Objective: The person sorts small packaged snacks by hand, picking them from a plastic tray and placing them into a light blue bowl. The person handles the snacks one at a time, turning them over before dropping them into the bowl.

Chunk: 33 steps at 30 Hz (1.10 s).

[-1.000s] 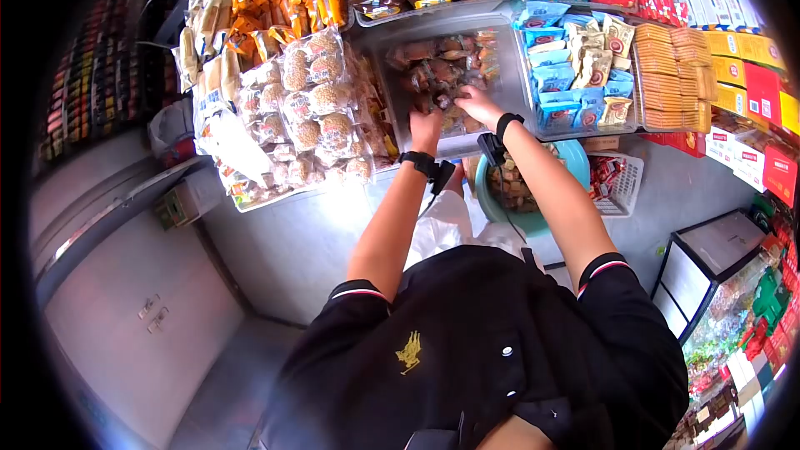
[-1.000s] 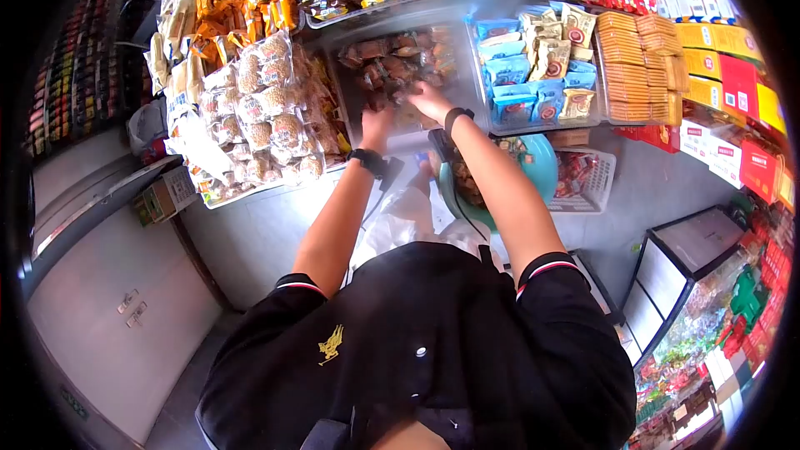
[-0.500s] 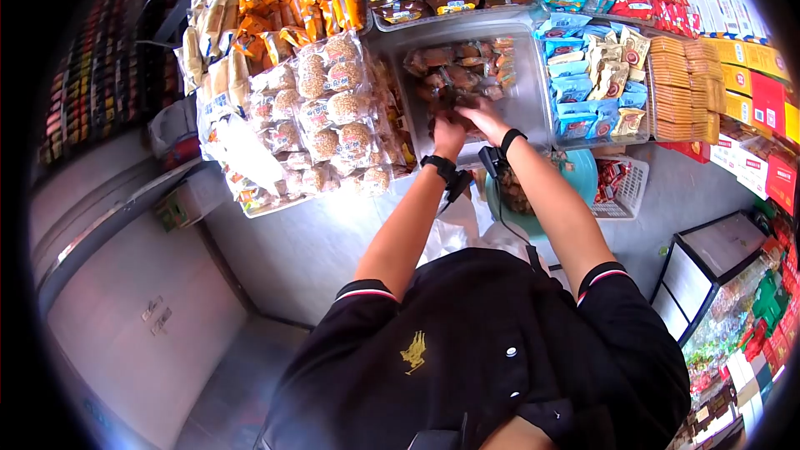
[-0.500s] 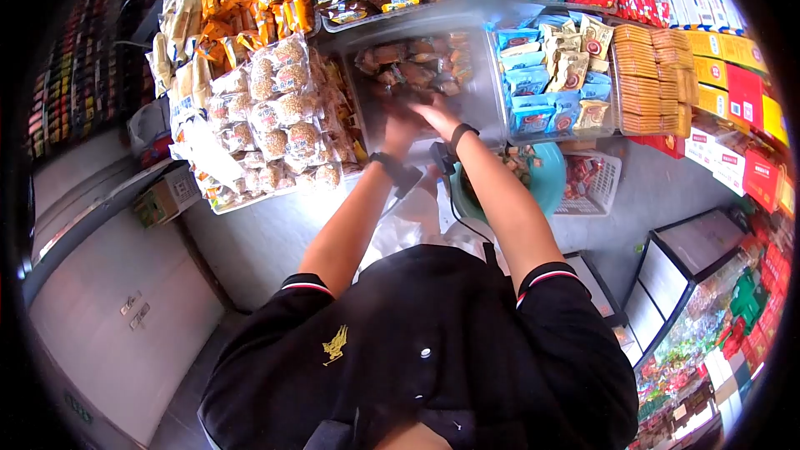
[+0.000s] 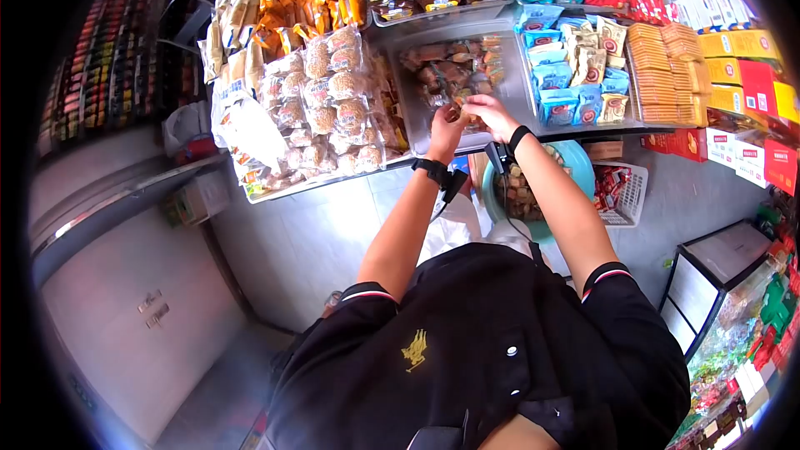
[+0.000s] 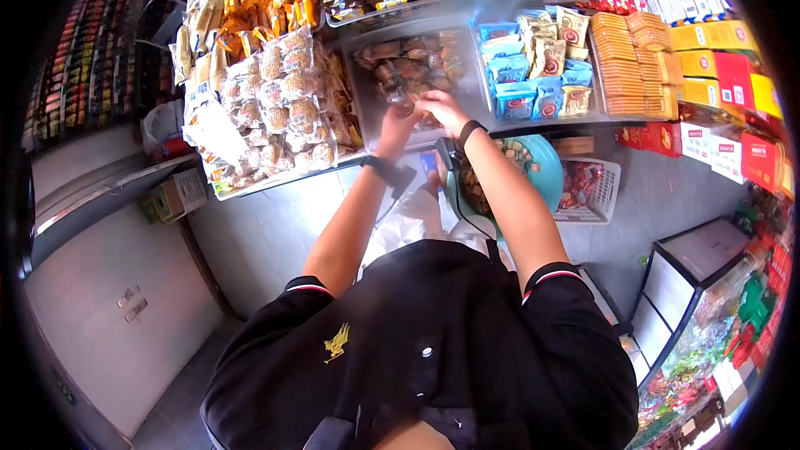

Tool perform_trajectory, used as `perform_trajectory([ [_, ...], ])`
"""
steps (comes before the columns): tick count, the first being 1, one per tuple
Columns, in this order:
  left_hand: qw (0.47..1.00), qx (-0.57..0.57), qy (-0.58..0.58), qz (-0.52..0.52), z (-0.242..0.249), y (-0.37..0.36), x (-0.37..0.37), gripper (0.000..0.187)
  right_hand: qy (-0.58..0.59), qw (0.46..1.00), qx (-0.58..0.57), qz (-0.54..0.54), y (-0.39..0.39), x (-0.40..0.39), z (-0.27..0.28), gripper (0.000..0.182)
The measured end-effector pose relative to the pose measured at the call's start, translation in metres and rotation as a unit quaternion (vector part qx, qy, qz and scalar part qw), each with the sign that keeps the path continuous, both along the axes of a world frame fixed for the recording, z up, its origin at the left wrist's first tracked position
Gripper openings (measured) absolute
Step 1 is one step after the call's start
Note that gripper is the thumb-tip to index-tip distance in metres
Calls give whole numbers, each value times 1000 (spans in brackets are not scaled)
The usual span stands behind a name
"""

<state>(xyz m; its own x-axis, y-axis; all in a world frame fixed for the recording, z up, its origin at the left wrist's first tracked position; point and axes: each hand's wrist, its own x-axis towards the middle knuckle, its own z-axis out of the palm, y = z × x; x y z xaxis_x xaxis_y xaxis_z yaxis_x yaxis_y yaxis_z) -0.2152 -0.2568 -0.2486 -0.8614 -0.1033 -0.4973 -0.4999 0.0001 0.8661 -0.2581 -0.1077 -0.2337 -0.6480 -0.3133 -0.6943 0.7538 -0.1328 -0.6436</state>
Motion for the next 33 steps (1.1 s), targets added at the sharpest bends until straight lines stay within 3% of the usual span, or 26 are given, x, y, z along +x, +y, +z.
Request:
perform_trajectory([
  [6, 990, 90, 108, -21, 41, 31, 24, 50, 67, 996, -14, -50, 26, 27, 29, 37],
  [9, 994, 45, 100, -29, 62, 45, 33, 46, 76, 994, -31, -66, 34, 35, 30, 41],
  [10, 993, 22, 109, -48, 49, 46, 29, 46, 72, 994, -42, -67, 37, 37, 31, 43],
  [13, 989, 37, 144, -15, 58, 55, 31, 44, 62, 991, -59, -104, 37, 42, 37, 45],
  [17, 983, 9, 180, -44, 67, 53, 32, 59, 52, 988, -84, -117, 44, 46, 57, 44],
  [20, 972, 191, 134, 9, 82, 59, 40, 72, 27, 990, -101, -95, 49, 48, 48, 45],
  [22, 975, 172, 143, -7, 80, 59, 41, 75, 31, 989, -113, -86, 50, 48, 52, 46],
  [24, 981, 105, 158, -41, 75, 57, 42, 79, 53, 991, -87, -85, 48, 52, 59, 45],
  [30, 973, 139, 182, -33, 72, 60, 42, 75, 112, 991, -36, -58, 41, 51, 69, 49],
  [33, 968, 159, 196, -12, 72, 64, 42, 71, 226, 972, 27, -66, 31, 50, 51, 49],
])
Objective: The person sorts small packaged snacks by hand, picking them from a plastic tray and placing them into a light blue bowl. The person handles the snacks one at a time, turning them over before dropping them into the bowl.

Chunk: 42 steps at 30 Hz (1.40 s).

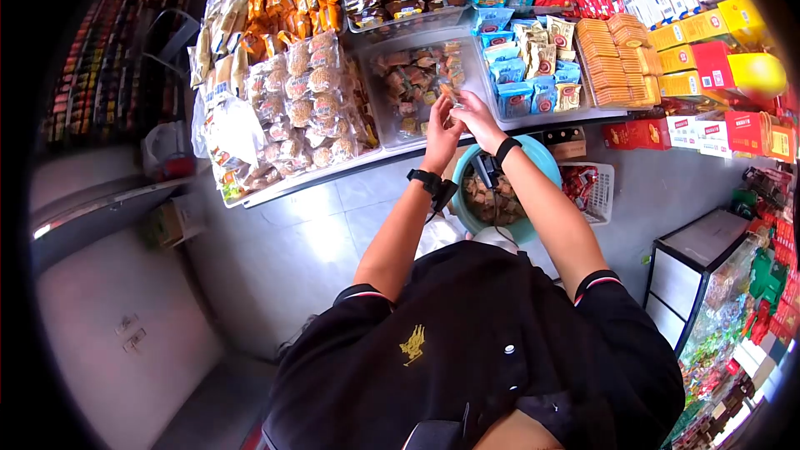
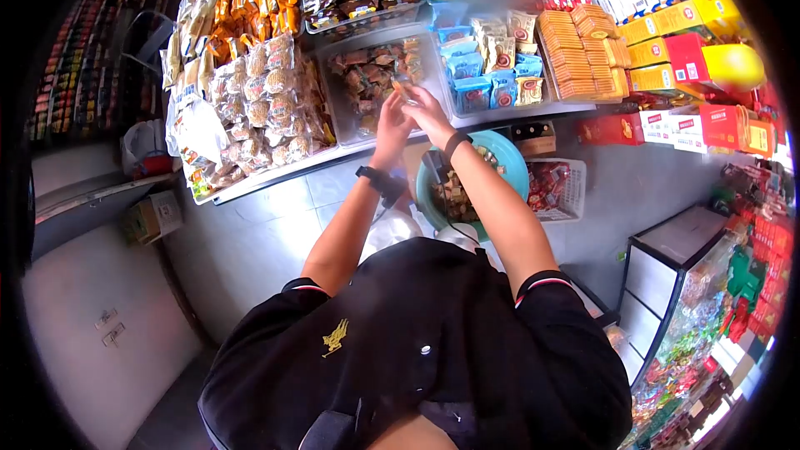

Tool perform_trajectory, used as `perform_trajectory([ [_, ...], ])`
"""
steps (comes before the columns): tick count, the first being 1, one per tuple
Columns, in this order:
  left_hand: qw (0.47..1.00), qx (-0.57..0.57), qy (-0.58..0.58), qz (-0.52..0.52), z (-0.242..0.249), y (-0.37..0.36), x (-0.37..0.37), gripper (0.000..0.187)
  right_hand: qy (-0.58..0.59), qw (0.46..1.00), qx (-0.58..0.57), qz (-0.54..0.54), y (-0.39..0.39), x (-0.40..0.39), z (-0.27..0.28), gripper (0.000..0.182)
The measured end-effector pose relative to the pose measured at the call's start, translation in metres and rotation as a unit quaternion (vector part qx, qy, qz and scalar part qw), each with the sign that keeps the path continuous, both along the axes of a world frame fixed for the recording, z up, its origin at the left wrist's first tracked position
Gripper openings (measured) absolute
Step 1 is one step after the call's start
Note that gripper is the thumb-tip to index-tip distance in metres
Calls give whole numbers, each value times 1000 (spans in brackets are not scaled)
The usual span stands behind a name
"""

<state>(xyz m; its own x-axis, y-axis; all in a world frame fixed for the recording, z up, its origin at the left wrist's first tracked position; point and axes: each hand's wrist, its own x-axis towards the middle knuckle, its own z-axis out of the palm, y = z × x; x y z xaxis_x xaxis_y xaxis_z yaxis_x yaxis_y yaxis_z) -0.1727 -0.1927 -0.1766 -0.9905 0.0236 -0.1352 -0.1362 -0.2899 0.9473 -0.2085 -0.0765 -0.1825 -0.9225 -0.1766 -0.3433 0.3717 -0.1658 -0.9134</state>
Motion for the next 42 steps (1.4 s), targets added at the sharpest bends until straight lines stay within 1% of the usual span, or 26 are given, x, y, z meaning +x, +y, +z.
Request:
perform_trajectory([
  [1, 1000, -2, -20, 0, -1, -1, 0, 70, 27, 1000, 11, -3, -3, 2, 0, 49],
  [2, 999, -4, -40, 0, -1, -1, 2, 69, 7, 1000, 2, -14, -5, 2, -1, 48],
  [3, 999, 16, -17, 23, 1, 2, 3, 66, -14, 1000, -6, -26, -7, 4, -1, 48],
  [5, 989, -147, 11, -10, 7, -6, 3, 62, -51, 996, -33, -65, -13, 7, 1, 45],
  [6, 973, -228, 26, -27, 7, -9, 3, 61, -55, 995, -50, -68, -13, 9, -1, 44],
  [7, 952, -305, 31, -1, 8, -8, 4, 58, -60, 993, -67, -72, -12, 11, -3, 43],
  [10, 918, -393, 29, -42, 26, -14, 6, 58, -66, 987, -117, -91, -9, 13, -9, 38],
  [11, 895, -441, 65, -26, 36, -13, 10, 55, -75, 983, -136, -102, -9, 15, -8, 38],
  [12, 916, -396, 62, -32, 42, -14, 9, 51, -83, 978, -155, -114, -9, 16, -2, 38],
  [14, 950, -304, 58, -46, 51, -18, 8, 44, -110, 977, -146, -108, -5, 21, 10, 34],
  [16, 971, -236, 26, -22, 54, -15, 9, 35, -116, 980, -123, -108, -5, 24, 27, 32],
  [17, 979, -201, 10, -12, 55, -13, 11, 31, -112, 978, -136, -115, -4, 27, 35, 29],
  [20, 961, -251, 102, 58, 61, -6, 24, 25, -76, 971, -181, -133, 15, 33, 32, 28],
  [21, 927, -331, 162, 74, 59, -3, 25, 27, -58, 973, -180, -133, 21, 38, 36, 27],
  [24, 923, -329, 135, 149, 61, 20, 45, 31, -93, 971, -187, -121, 50, 61, 50, 27],
  [25, 882, -410, 173, 155, 50, 24, 47, 37, -100, 968, -199, -117, 60, 68, 46, 27],
  [26, 947, -278, 106, 123, 38, 31, 53, 38, -103, 967, -210, -103, 72, 75, 41, 28],
  [27, 986, -140, 33, 86, 32, 40, 60, 40, -106, 966, -220, -89, 82, 83, 41, 28],
  [28, 998, 2, -42, 45, 25, 49, 65, 41, -108, 964, -231, -75, 90, 90, 41, 28],
  [29, 998, 36, -51, 18, 19, 57, 69, 42, -112, 962, -229, -94, 95, 99, 40, 30],
  [32, 984, 98, -146, -34, 13, 75, 81, 37, -124, 972, -172, -103, 127, 123, 27, 31],
  [34, 977, 41, -200, -66, 13, 86, 88, 25, -108, 974, -153, -124, 148, 141, 22, 33],
  [37, 965, -27, -239, -104, 8, 92, 104, 19, -149, 974, -115, -126, 188, 174, 11, 35],
  [40, 936, -37, -287, -200, -3, 90, 123, 25, -150, 985, -14, -88, 217, 206, 3, 31],
  [41, 916, -27, -314, -248, -23, 89, 129, 36, -101, 991, 49, -69, 223, 213, -7, 31],
  [42, 907, -11, -336, -255, -16, 97, 136, 38, -59, 995, 63, -55, 227, 220, -10, 32],
])
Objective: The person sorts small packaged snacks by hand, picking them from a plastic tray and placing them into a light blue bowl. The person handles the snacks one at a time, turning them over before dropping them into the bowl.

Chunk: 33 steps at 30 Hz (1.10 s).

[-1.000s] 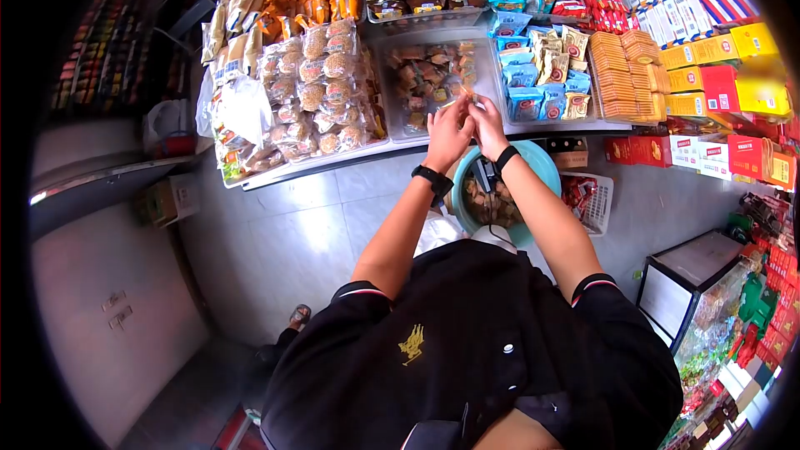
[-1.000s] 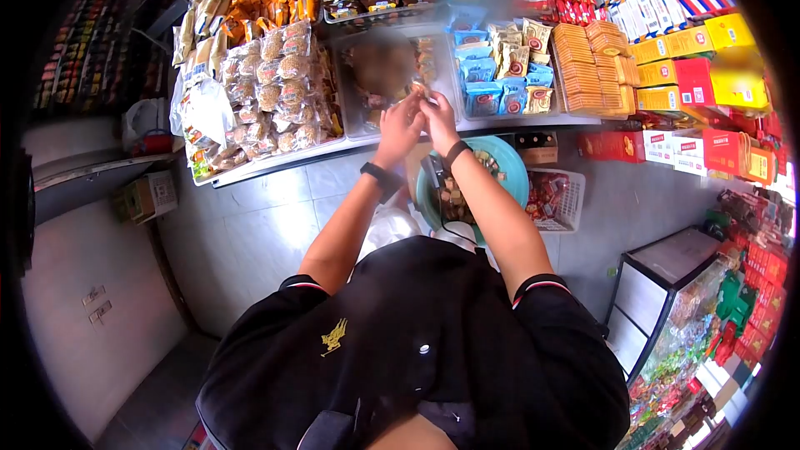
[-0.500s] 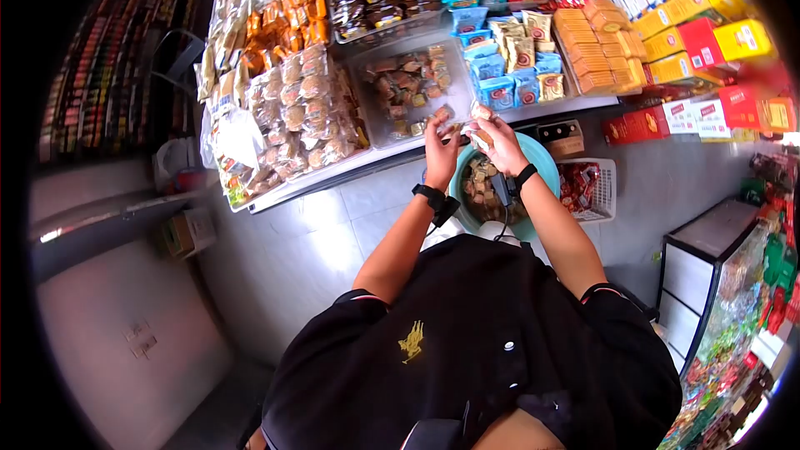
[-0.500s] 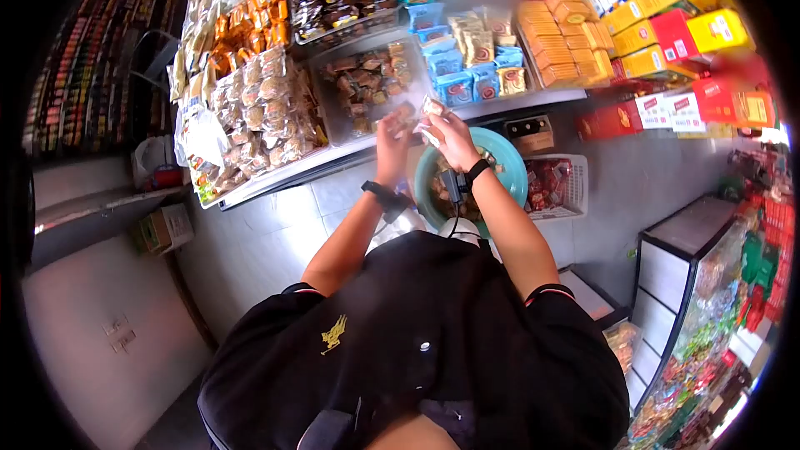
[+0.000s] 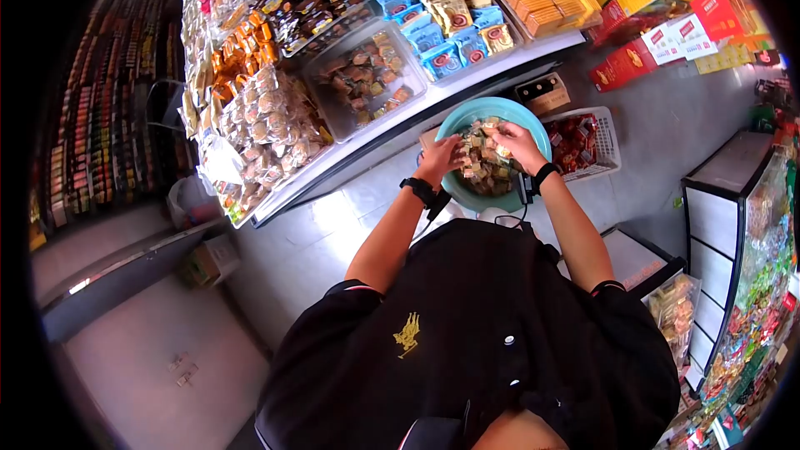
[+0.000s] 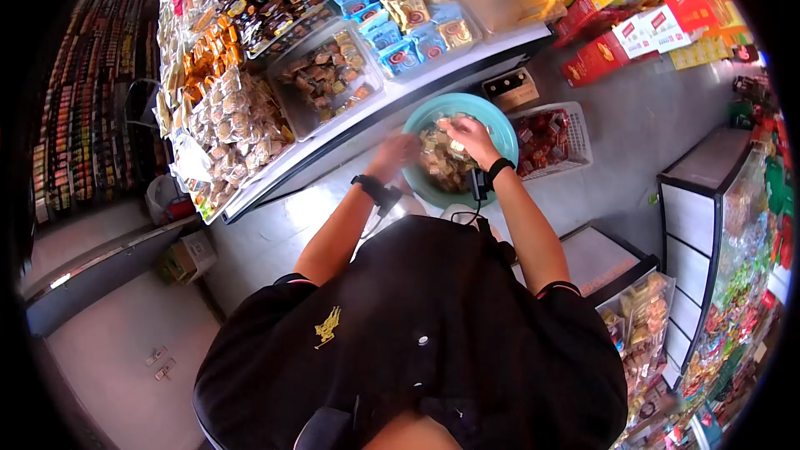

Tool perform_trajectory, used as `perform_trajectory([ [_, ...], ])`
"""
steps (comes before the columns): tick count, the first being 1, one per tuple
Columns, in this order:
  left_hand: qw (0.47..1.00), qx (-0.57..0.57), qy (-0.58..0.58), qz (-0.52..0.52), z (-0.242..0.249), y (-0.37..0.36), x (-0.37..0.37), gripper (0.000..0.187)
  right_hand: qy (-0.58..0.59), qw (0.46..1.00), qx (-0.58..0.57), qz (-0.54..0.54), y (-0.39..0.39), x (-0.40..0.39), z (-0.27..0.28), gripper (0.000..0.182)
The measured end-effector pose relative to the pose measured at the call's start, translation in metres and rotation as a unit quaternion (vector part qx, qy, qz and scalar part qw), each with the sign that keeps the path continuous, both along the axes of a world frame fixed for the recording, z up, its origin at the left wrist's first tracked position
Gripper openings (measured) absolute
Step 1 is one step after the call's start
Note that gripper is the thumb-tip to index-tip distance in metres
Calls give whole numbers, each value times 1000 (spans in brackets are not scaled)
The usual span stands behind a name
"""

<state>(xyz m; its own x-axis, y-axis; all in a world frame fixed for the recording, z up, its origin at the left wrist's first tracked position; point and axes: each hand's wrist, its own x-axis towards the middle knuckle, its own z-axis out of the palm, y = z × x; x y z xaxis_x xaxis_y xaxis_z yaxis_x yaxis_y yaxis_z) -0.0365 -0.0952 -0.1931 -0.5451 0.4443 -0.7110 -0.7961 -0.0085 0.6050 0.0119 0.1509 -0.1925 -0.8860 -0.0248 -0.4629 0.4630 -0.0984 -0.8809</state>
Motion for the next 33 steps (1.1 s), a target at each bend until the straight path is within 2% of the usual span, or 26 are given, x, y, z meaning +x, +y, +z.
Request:
perform_trajectory([
  [3, 996, 41, -72, -14, 29, 31, 19, 43, 98, 992, 60, 61, 7, 19, 2, 35],
  [7, 995, 75, -40, -49, 29, 59, 33, 34, 126, 982, 57, 125, 19, 38, 29, 38],
  [9, 962, 61, 240, -117, 9, 65, 35, 32, 139, 982, 52, 118, 29, 46, 33, 38],
  [10, 961, 49, 246, -114, 4, 67, 38, 32, 145, 982, 49, 114, 34, 50, 34, 38],
  [12, 960, 24, 257, -108, 5, 73, 43, 34, 84, 995, -16, 41, 44, 56, 35, 32],
  [14, 997, 52, 52, -5, 21, 83, 48, 36, 22, 996, -82, -32, 54, 63, 35, 28],
  [15, 996, 67, 55, -17, 27, 86, 50, 36, -71, 993, -72, -56, 57, 64, 40, 23],
  [18, 995, 75, 47, -50, 23, 93, 54, 37, -72, 979, -184, -59, 66, 71, 25, 26],
  [21, 993, 98, 12, -63, 23, 97, 57, 34, -58, 975, -210, -52, 67, 75, 11, 24],
  [24, 996, 56, 5, -75, 26, 100, 59, 33, -48, 974, -217, -34, 68, 77, 10, 32],
  [27, 974, 39, 152, -163, -3, 93, 59, 33, -36, 970, -239, -3, 68, 78, 6, 40],
  [30, 977, 5, 133, -169, 41, 100, 58, 36, -26, 976, -214, 15, 64, 78, 9, 43],
  [33, 973, -56, 158, -157, 46, 97, 52, 38, -42, 981, -187, 9, 60, 73, 9, 42],
])
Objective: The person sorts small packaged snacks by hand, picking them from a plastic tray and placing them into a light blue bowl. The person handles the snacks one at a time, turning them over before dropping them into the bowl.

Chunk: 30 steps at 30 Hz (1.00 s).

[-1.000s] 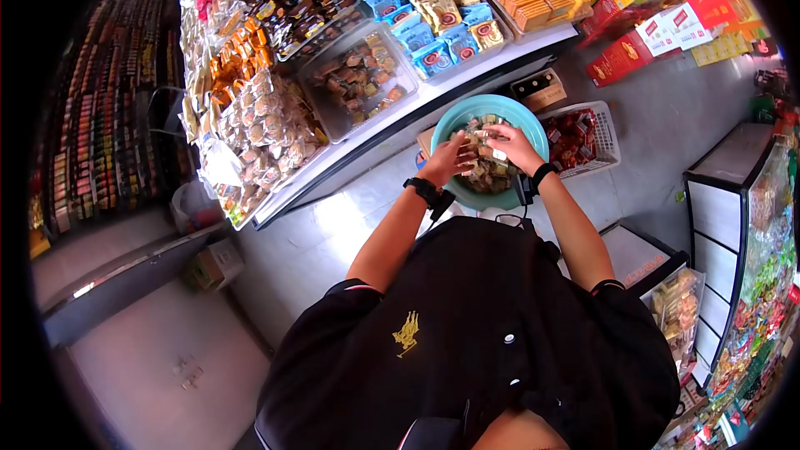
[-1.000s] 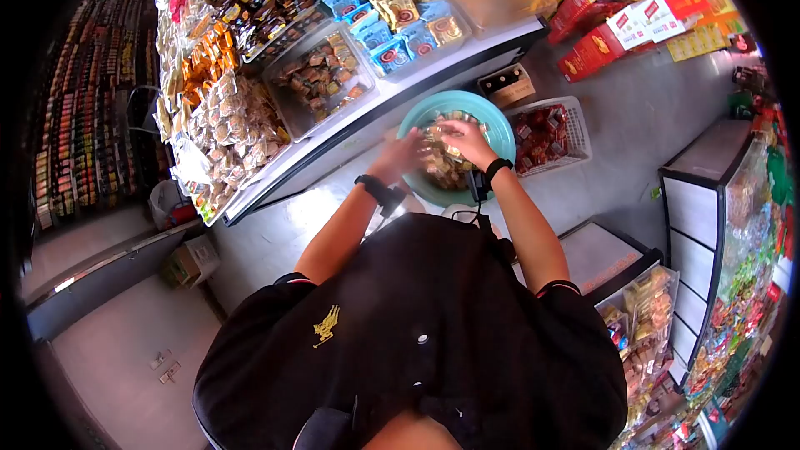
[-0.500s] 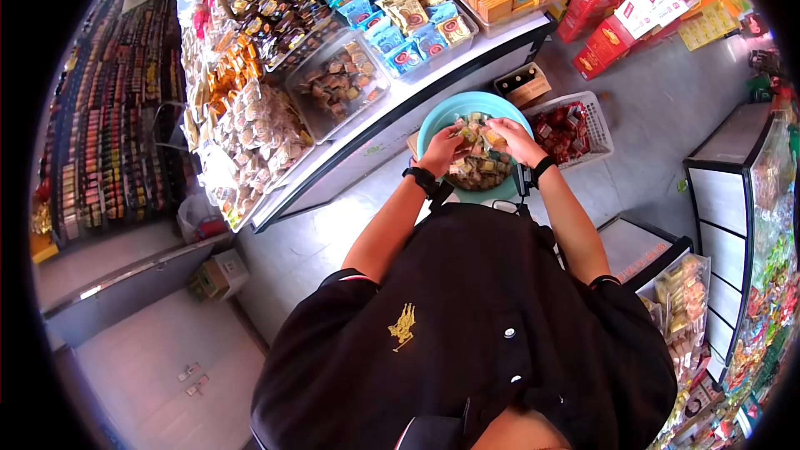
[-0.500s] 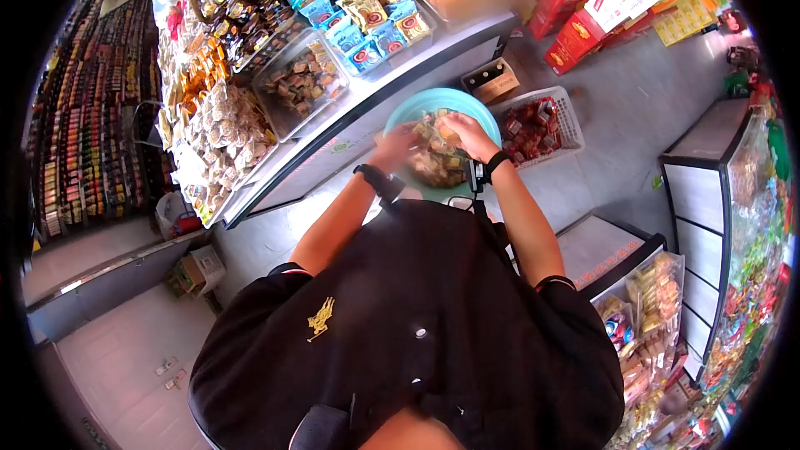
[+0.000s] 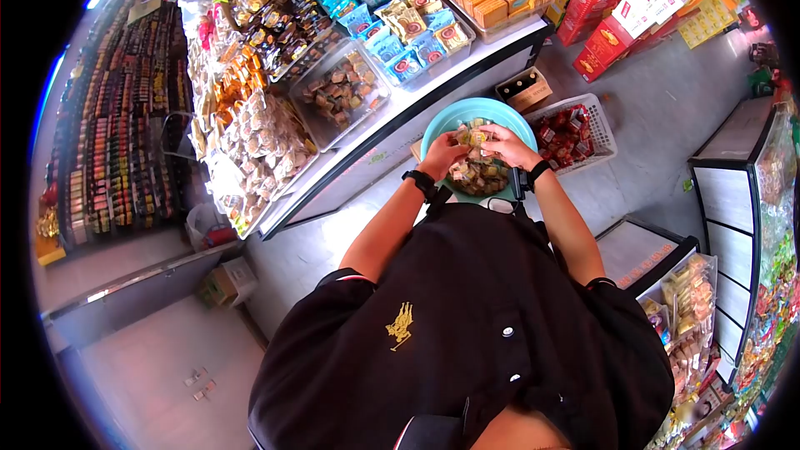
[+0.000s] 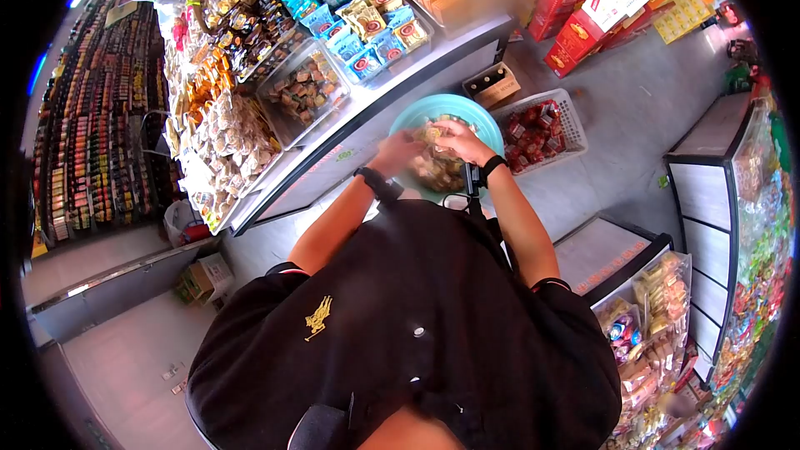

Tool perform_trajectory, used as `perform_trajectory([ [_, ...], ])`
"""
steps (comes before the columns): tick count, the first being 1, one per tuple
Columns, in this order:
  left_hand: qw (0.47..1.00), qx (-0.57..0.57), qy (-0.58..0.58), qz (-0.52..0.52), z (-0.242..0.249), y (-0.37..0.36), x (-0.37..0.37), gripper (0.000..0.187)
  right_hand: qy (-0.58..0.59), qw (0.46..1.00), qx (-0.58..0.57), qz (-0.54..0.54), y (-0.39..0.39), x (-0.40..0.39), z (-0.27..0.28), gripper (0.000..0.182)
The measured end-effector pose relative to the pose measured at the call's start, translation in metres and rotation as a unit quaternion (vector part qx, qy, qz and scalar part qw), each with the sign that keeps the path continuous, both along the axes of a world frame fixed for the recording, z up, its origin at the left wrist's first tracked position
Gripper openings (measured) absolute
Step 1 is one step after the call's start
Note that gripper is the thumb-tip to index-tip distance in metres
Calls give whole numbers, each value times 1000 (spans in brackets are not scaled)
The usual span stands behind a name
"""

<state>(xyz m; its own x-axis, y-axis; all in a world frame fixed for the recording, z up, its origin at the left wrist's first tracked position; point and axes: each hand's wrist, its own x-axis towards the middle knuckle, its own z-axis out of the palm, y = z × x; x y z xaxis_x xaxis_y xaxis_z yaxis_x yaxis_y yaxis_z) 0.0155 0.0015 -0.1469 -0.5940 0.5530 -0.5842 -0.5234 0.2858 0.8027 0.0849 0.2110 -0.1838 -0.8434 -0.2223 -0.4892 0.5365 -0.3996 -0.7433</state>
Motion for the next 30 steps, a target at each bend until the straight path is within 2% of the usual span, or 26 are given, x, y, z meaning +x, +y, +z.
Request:
perform_trajectory([
  [2, 998, -54, 21, 3, 10, -1, -3, 38, 9, 1000, 26, 8, -3, -4, -8, 41],
  [4, 994, -37, 99, -36, -4, -9, -8, 38, 26, 998, 52, 22, -7, -8, -18, 39],
  [5, 983, 7, 167, -76, -38, -23, -14, 38, 37, 997, 64, 32, -9, -10, -23, 39],
  [7, 973, 39, 200, -106, -31, -29, -17, 43, 45, 995, 82, 32, -16, -13, -27, 38],
  [10, 989, 5, 132, -74, -41, -35, -17, 53, 33, 995, 90, 11, -29, -17, -28, 40],
  [14, 986, -38, 134, -92, -141, -64, -32, 65, 5, 994, 113, 7, -37, -25, -31, 44],
  [17, 996, -5, 57, -63, -141, -73, -27, 61, -24, 995, 97, -5, -39, -29, -36, 48],
  [19, 997, 10, 37, -63, -109, -72, -24, 53, -33, 998, 56, -13, -42, -35, -31, 51],
  [20, 995, 4, 55, -87, -75, -70, -22, 48, -33, 999, 29, -14, -45, -38, -21, 52],
  [22, 973, 61, 179, -132, -72, -72, -22, 39, -22, 999, -36, -2, -47, -43, -18, 56],
  [23, 939, 123, 283, -152, -91, -74, -23, 34, -12, 997, -73, 10, -46, -46, -21, 58],
  [24, 931, 149, 296, -153, -90, -74, -22, 32, -2, 994, -111, 22, -46, -48, -20, 61],
  [25, 922, 176, 310, -154, -89, -73, -22, 29, 17, 994, -100, 33, -46, -50, -19, 63],
  [28, 987, 137, 55, -69, -60, -65, -24, 28, 68, 994, -62, 56, -48, -51, -15, 68],
  [30, 984, 79, -153, 44, -31, -57, -28, 28, 92, 993, -32, 62, -50, -52, -14, 69],
])
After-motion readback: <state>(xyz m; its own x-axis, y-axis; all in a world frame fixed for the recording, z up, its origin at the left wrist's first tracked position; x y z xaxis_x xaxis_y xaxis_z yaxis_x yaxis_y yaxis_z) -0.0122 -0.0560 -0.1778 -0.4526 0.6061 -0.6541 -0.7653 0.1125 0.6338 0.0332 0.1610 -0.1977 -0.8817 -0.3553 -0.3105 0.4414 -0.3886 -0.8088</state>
